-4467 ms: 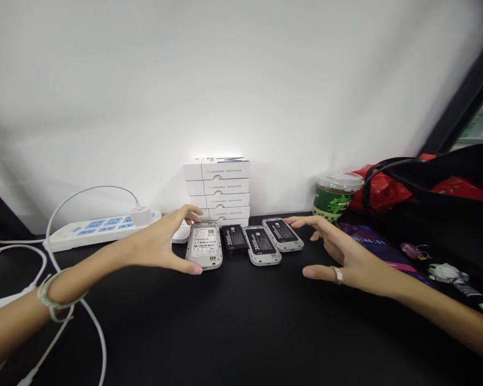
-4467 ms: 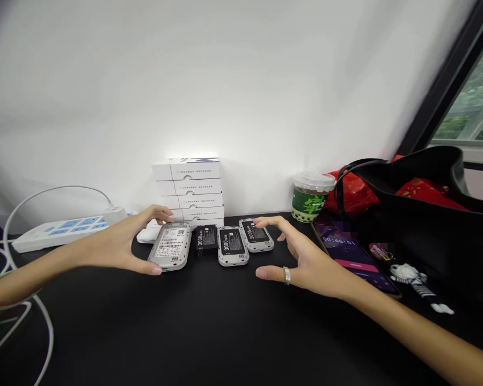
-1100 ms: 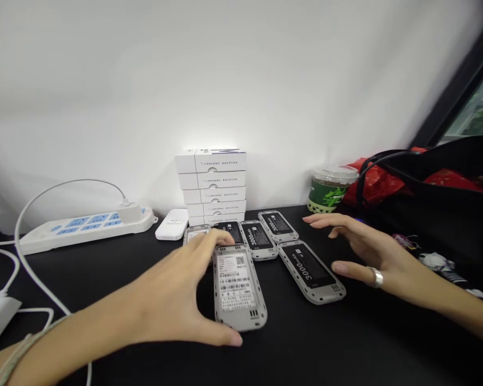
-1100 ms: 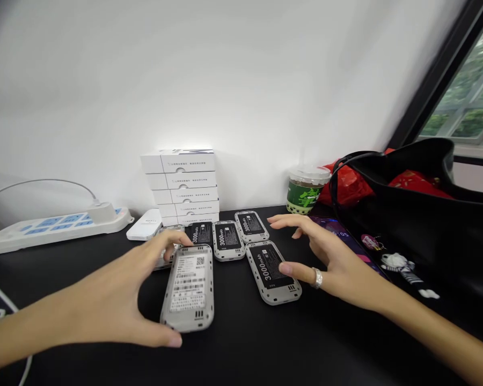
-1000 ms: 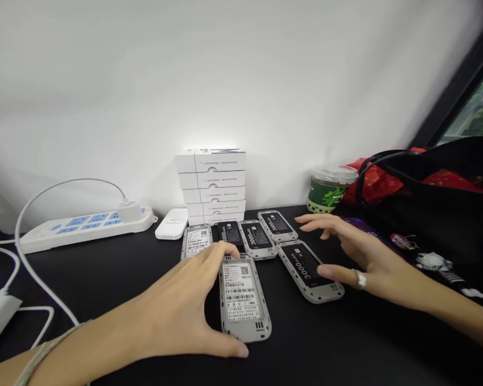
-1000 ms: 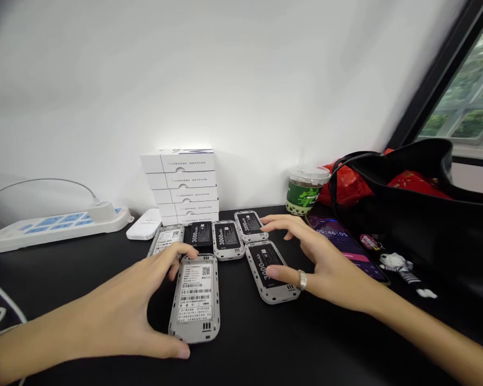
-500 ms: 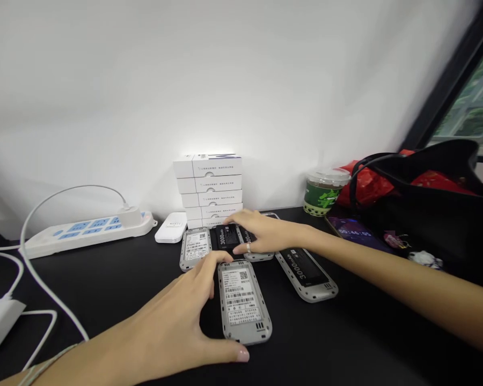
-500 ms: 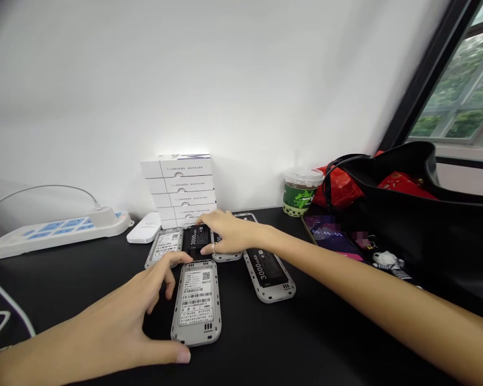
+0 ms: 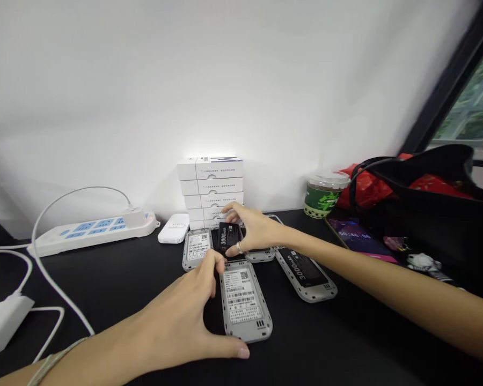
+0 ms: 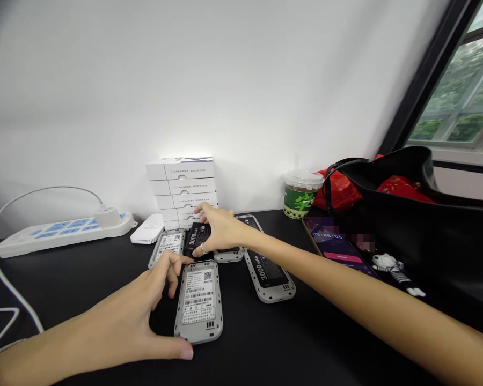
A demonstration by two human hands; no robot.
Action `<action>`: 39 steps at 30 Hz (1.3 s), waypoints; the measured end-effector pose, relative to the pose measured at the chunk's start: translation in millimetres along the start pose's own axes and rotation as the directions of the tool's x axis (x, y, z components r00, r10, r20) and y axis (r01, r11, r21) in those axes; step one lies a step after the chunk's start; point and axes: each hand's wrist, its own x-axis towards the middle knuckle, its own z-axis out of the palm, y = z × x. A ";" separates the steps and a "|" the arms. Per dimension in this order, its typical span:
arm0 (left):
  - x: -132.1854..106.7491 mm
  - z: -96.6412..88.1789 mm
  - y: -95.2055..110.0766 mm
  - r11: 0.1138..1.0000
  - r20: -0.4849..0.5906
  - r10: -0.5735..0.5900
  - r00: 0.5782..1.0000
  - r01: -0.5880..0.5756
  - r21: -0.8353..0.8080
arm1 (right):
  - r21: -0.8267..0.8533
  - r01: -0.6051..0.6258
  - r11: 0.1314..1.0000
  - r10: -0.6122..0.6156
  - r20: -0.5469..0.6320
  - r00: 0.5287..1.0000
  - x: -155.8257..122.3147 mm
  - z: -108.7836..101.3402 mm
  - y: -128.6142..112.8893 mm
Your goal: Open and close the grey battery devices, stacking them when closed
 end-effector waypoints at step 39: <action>38.2 -67.9 -66.1 0.965 -0.071 0.098 0.993 -0.077 0.252 | -0.107 -0.035 0.994 0.040 0.043 0.998 -142.4 9.9 -4.6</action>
